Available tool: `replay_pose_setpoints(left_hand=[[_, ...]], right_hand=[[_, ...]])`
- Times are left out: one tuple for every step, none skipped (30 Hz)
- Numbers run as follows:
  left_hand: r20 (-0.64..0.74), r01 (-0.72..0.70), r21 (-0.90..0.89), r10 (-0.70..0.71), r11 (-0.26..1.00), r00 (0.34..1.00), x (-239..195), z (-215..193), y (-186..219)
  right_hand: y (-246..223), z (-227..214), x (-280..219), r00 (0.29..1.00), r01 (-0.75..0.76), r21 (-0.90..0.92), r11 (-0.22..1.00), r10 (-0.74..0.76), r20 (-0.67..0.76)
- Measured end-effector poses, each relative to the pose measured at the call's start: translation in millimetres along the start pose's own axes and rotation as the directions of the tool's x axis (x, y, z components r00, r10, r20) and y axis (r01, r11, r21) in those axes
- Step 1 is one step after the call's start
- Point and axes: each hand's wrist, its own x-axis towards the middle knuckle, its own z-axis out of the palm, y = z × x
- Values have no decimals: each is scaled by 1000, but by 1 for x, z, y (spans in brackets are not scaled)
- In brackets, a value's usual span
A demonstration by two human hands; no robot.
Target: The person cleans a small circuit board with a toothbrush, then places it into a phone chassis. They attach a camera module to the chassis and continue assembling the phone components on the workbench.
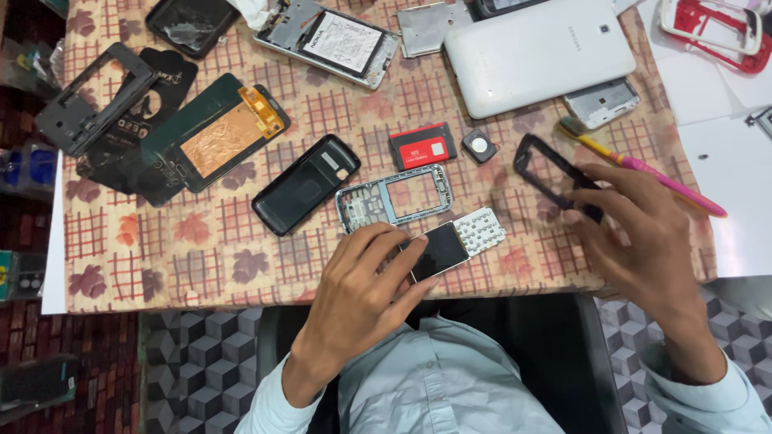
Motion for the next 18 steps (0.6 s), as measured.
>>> replay_pose_setpoints(left_hand=[[2,-1,-1,1,1000,1000,0,0,0],[3,-2,-1,2,1000,1000,-1,0,0],[5,-2,-1,2,1000,1000,-1,0,0],[0,-3,-2,3,1000,1000,-1,-1,0],[-5,-4,-2,4,1000,1000,-1,-1,-1],[-10,-3,-4,3,1000,1000,-2,-1,0],[-11,-7,-5,7,1000,1000,-2,-2,-1],[-10,-11,-8,10,1000,1000,-2,-2,-1],[-9,-14,-11,14,1000,1000,-3,-2,-1],[-13,-16,-10,16,1000,1000,-3,-2,0],[-17,-19,-10,18,1000,1000,-3,-3,0],[-21,-22,-9,22,1000,1000,-3,-3,1],[-26,-19,-21,19,1000,999,-3,-4,1],[-31,-17,-33,16,999,999,-3,-5,2],[-36,-14,-45,13,999,999,-3,-6,3],[-49,-15,-51,13,999,999,-3,-6,4],[-61,-17,-57,13,998,998,-4,-7,4],[-74,-16,-66,11,998,997,-4,-7,5]], right_hand=[[-2,2,2,1000,-6,-24,1000,6,9],[-4,4,4,1000,-10,-48,999,11,17],[-7,5,5,1000,-14,-72,997,16,25],[-10,5,5,1000,12,-68,998,-12,1],[-14,5,5,999,38,-65,997,-39,-24],[-19,7,5,997,63,-62,996,-66,-48],[-25,11,5,994,103,19,994,-103,-26],[-32,15,4,990,138,101,985,-138,-5],[-38,19,4,985,170,183,968,-175,13],[-45,22,4,975,209,182,961,-220,40],[-51,26,5,962,248,182,951,-264,66],[-57,29,6,948,286,182,941,-306,92],[-62,33,9,938,305,193,932,-329,107],[-66,36,13,928,324,204,924,-352,121],[-69,38,16,917,343,214,915,-375,136],[-72,39,20,913,343,222,913,-380,150],[-75,41,23,908,344,230,911,-384,165],[-76,42,25,903,343,238,909,-388,183]])
